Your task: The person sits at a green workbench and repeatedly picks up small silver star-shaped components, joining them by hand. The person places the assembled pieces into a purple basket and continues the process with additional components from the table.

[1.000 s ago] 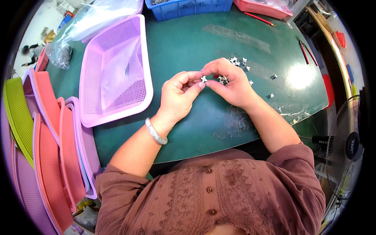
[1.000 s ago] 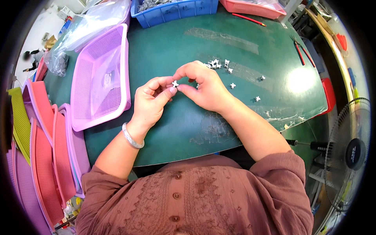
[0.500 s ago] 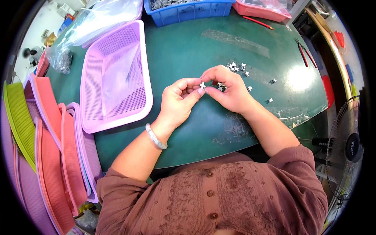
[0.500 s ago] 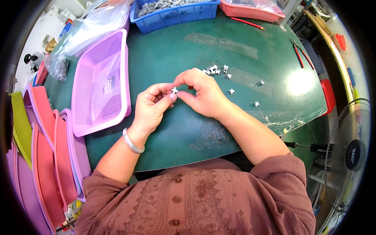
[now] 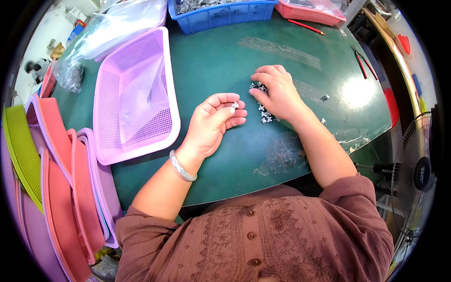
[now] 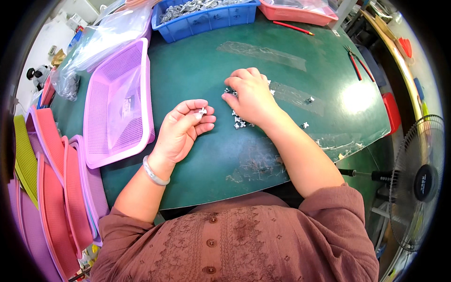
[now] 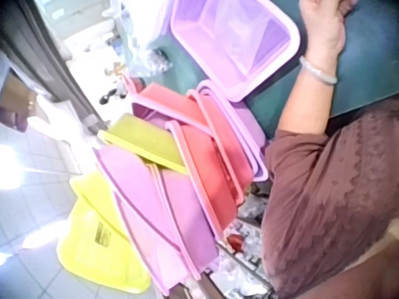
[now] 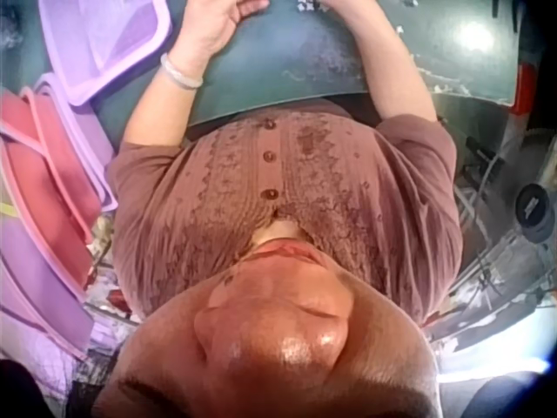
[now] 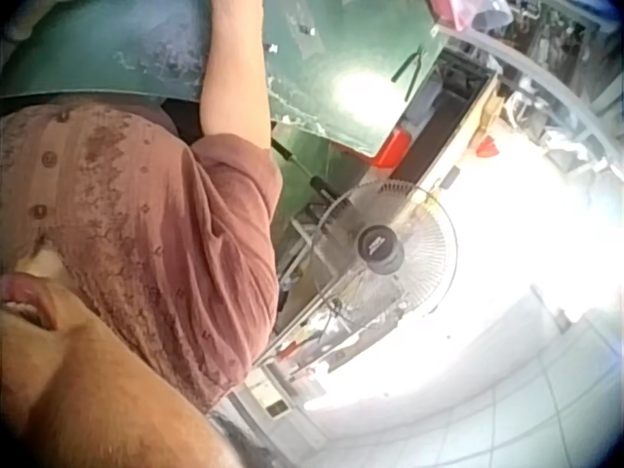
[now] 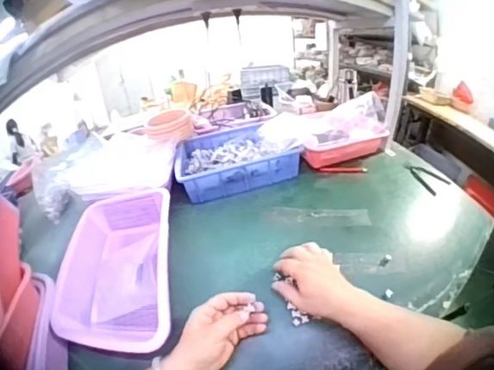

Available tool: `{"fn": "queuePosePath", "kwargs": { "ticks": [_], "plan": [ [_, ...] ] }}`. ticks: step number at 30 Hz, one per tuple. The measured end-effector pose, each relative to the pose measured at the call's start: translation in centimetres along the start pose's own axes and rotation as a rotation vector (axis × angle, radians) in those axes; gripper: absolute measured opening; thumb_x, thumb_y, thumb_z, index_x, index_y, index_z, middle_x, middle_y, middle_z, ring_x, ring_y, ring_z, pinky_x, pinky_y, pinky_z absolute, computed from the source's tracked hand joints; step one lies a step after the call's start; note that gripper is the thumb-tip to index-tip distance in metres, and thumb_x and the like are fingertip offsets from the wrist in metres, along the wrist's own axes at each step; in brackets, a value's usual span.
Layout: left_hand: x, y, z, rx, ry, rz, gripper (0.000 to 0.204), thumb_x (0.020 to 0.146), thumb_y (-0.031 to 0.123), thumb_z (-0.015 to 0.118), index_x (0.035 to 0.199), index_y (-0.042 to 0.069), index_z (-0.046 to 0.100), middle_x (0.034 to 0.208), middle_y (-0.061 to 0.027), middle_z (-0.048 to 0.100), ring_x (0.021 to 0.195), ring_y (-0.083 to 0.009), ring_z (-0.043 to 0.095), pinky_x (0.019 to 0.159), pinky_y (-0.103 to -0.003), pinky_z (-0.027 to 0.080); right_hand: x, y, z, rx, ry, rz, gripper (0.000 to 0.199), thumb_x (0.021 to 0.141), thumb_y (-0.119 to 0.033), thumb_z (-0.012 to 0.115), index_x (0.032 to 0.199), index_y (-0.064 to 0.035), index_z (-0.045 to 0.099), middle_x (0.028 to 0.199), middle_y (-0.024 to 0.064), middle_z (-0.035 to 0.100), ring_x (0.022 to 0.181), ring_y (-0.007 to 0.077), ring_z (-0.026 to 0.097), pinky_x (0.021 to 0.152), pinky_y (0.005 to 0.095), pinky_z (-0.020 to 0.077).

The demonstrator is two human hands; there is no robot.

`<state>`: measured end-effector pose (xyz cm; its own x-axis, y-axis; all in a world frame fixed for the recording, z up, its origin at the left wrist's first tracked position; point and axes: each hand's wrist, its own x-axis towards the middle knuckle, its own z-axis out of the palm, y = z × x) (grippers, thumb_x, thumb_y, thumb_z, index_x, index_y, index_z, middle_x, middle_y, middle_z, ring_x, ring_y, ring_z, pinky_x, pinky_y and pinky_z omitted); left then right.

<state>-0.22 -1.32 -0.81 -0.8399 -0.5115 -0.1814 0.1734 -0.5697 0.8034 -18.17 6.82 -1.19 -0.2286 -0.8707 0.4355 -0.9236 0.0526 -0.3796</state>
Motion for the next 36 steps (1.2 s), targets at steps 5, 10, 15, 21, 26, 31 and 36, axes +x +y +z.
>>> {"fn": "queuePosePath", "kwargs": {
  "ticks": [5, 10, 15, 21, 26, 31, 36],
  "plan": [
    [0.0, 0.1, -0.4, -0.111, -0.055, -0.057, 0.023, 0.084, 0.003, 0.047, 0.107, 0.000, 0.052, 0.097, -0.0111, 0.059, 0.084, -0.0189, 0.059, 0.076, -0.028, 0.049, 0.2, -0.2, 0.0, -0.018, -0.030, -0.036, 0.016, 0.072, -0.010, 0.064, 0.088, -0.0072, 0.064, 0.096, 0.0051, 0.057, 0.097, 0.0253, 0.048, 0.086, 0.0384, 0.0356],
    [-0.1, 0.1, -0.3, -0.030, 0.036, -0.091, 0.020, 0.086, 0.008, 0.049, 0.104, 0.000, 0.053, 0.092, -0.0092, 0.060, 0.075, -0.0141, 0.057, 0.067, -0.025, 0.048, 0.1, -1.7, -0.9, 0.460, 0.007, -0.012, 0.017, 0.073, -0.006, 0.064, 0.090, -0.0065, 0.065, 0.085, 0.0052, 0.060, 0.084, 0.0224, 0.055, 0.075, 0.0331, 0.0440],
    [-0.1, 0.3, -0.5, 0.015, 0.029, -0.113, 0.015, 0.088, 0.011, 0.050, 0.098, 0.001, 0.056, 0.084, -0.0068, 0.061, 0.068, -0.0103, 0.057, 0.060, -0.022, 0.046, -0.9, -2.9, -0.2, 0.950, -0.148, 0.207, 0.015, 0.079, -0.005, 0.062, 0.093, -0.0004, 0.062, 0.081, 0.0038, 0.063, 0.074, 0.0088, 0.056, 0.069, 0.0237, 0.0460],
    [-0.1, 0.3, -0.4, 0.067, 0.051, -0.075, 0.012, 0.086, 0.009, 0.053, 0.095, 0.002, 0.058, 0.080, -0.0056, 0.061, 0.063, -0.0089, 0.056, 0.055, -0.020, 0.045, -0.8, -2.8, -0.6, 0.974, -0.241, 0.231, 0.018, 0.081, 0.001, 0.058, 0.098, 0.0012, 0.060, 0.090, 0.0029, 0.060, 0.084, 0.0090, 0.056, 0.074, 0.0225, 0.0453],
    [-0.1, 0.2, -0.4, 0.086, 0.078, -0.049, 0.011, 0.085, 0.008, 0.055, 0.094, 0.001, 0.058, 0.078, -0.0053, 0.061, 0.062, -0.0086, 0.055, 0.054, -0.019, 0.045, -0.9, -2.9, -0.6, 0.930, -0.226, 0.229, 0.017, 0.080, 0.000, 0.058, 0.097, 0.0015, 0.060, 0.088, 0.0016, 0.059, 0.082, 0.0084, 0.055, 0.072, 0.0216, 0.0447],
    [-0.2, 0.4, -0.2, 0.087, 0.080, -0.069, 0.012, 0.085, 0.009, 0.056, 0.093, 0.000, 0.058, 0.077, -0.0049, 0.061, 0.061, -0.0086, 0.055, 0.054, -0.019, 0.044, -1.0, -3.1, -0.7, 0.825, -0.185, 0.170, 0.017, 0.079, -0.002, 0.060, 0.095, 0.0003, 0.061, 0.083, 0.0025, 0.059, 0.077, 0.0090, 0.055, 0.068, 0.0221, 0.0444],
    [-0.2, 0.3, -0.3, 0.101, 0.080, -0.074, 0.013, 0.085, 0.009, 0.057, 0.093, 0.000, 0.058, 0.076, -0.0047, 0.061, 0.061, -0.0084, 0.054, 0.054, -0.019, 0.044, -0.9, -3.1, -0.7, 0.739, -0.135, 0.055, 0.017, 0.076, -0.002, 0.062, 0.092, -0.0014, 0.062, 0.077, 0.0043, 0.059, 0.070, 0.0115, 0.055, 0.064, 0.0240, 0.0449]
  ]
}}
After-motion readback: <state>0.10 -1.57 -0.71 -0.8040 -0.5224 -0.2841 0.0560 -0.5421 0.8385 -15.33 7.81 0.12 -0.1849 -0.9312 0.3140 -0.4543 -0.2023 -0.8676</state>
